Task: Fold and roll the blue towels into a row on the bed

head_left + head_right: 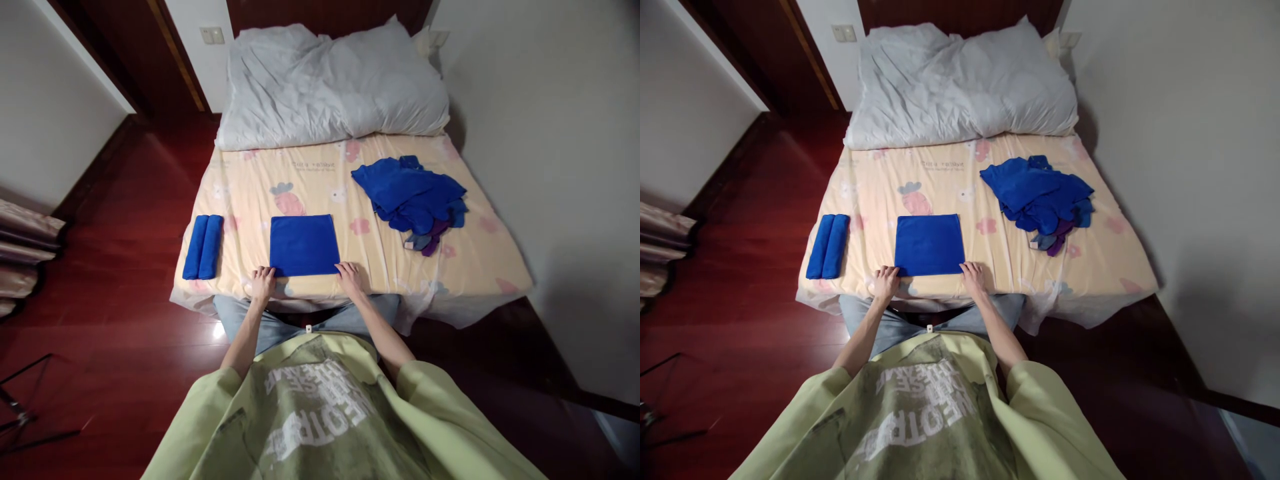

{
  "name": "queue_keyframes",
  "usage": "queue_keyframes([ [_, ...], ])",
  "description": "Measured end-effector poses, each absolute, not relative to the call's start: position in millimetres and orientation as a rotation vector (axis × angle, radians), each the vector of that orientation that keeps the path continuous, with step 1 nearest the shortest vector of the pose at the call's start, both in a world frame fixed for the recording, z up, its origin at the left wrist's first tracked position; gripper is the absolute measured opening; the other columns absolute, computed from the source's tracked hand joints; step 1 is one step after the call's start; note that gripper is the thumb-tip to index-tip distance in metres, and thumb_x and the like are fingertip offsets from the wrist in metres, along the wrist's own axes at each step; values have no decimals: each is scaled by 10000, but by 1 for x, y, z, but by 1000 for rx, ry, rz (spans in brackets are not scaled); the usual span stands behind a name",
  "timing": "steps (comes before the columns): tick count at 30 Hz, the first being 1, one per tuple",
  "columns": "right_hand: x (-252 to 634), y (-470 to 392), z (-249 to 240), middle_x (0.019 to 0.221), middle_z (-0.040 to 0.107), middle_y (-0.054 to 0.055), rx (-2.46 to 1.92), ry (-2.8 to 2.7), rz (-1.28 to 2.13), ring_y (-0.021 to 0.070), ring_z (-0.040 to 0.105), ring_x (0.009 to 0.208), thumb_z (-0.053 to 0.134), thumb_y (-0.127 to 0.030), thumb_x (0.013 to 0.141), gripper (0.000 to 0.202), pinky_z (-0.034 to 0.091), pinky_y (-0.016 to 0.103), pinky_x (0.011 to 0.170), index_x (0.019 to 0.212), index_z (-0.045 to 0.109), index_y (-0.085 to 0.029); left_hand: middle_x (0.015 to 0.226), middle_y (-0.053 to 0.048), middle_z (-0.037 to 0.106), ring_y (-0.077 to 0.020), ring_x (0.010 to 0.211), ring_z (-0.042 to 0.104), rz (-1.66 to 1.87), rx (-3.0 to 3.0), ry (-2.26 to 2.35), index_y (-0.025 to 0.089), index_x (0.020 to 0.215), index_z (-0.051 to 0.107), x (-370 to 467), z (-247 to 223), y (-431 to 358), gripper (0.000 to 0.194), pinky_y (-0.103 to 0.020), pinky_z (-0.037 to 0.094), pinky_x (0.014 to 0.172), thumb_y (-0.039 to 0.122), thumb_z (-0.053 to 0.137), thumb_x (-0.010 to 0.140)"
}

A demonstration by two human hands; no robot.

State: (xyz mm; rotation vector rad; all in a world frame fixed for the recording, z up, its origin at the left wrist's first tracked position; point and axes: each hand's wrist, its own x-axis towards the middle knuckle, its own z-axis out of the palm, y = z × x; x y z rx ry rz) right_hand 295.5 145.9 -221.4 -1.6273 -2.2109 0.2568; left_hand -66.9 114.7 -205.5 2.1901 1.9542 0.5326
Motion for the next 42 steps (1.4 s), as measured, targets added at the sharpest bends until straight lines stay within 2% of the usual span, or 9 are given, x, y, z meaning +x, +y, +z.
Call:
queue_keyframes([
  [3,294,150,-215,1188,715,131,-1655,-2270,230,293,593,1108,520,-79,897,420,450,437,959,1227,743,-213,1070,-171,722,-376,1113,582,456,2265,1939,207,1083,732,-69,-197,119,263,-518,406,960,152,573,880],
  [7,303,137,-207,1147,718,127,-1635,-2299,237,289,593,1091,517,-80,921,392,438,428,949,1191,760,-226,1073,-180,729,-373,1090,593,404,2319,1879,200,1141,737,-79,-193,108,307,-524,411,944,152,541,909],
  [12,316,105,-209,1107,702,112,-1541,-2303,371,280,596,1081,540,-77,906,388,461,429,979,1190,753,-233,1113,-137,736,-325,1080,597,403,2354,1755,232,1213,724,-88,-205,77,346,-479,435,942,172,541,926],
  [18,319,105,-224,1114,671,96,-1476,-2029,627,249,628,1051,513,-81,879,371,528,410,970,1127,747,-228,1102,-103,718,-268,1044,593,653,2101,1744,215,1207,725,-89,-219,71,366,-411,504,949,166,493,929],
  [23,324,120,-238,1011,664,103,-1510,-1859,774,234,637,906,586,-271,902,189,551,368,823,999,731,-196,1071,-102,712,-258,1044,599,789,1906,1723,200,1143,727,-90,-220,82,292,-392,521,946,268,516,954],
  [27,319,129,-239,840,640,82,-1681,-1797,723,211,589,782,544,-471,944,334,505,320,753,775,646,-201,895,-97,699,-268,967,615,783,1723,1862,170,1119,705,-86,-218,93,339,-388,529,881,420,531,970],
  [30,312,137,-235,764,629,66,-1839,-1775,699,199,579,744,479,-497,974,422,466,294,729,673,573,-216,905,-106,710,-271,982,626,775,1641,1929,159,1101,696,-83,-216,106,353,-381,519,890,420,491,981],
  [36,303,149,-227,777,706,77,-2146,-1714,793,203,642,714,474,-513,993,451,433,275,666,764,693,-192,912,-111,734,-265,898,674,575,1569,1999,152,1066,698,-81,-211,129,303,-361,513,832,367,515,957],
  [42,301,150,-221,917,770,114,-2221,-1673,812,234,707,831,520,-533,985,444,464,275,694,901,774,-179,1002,-104,741,-287,1068,644,509,1633,2040,202,1119,669,-80,-205,128,238,-367,497,901,321,546,953],
])
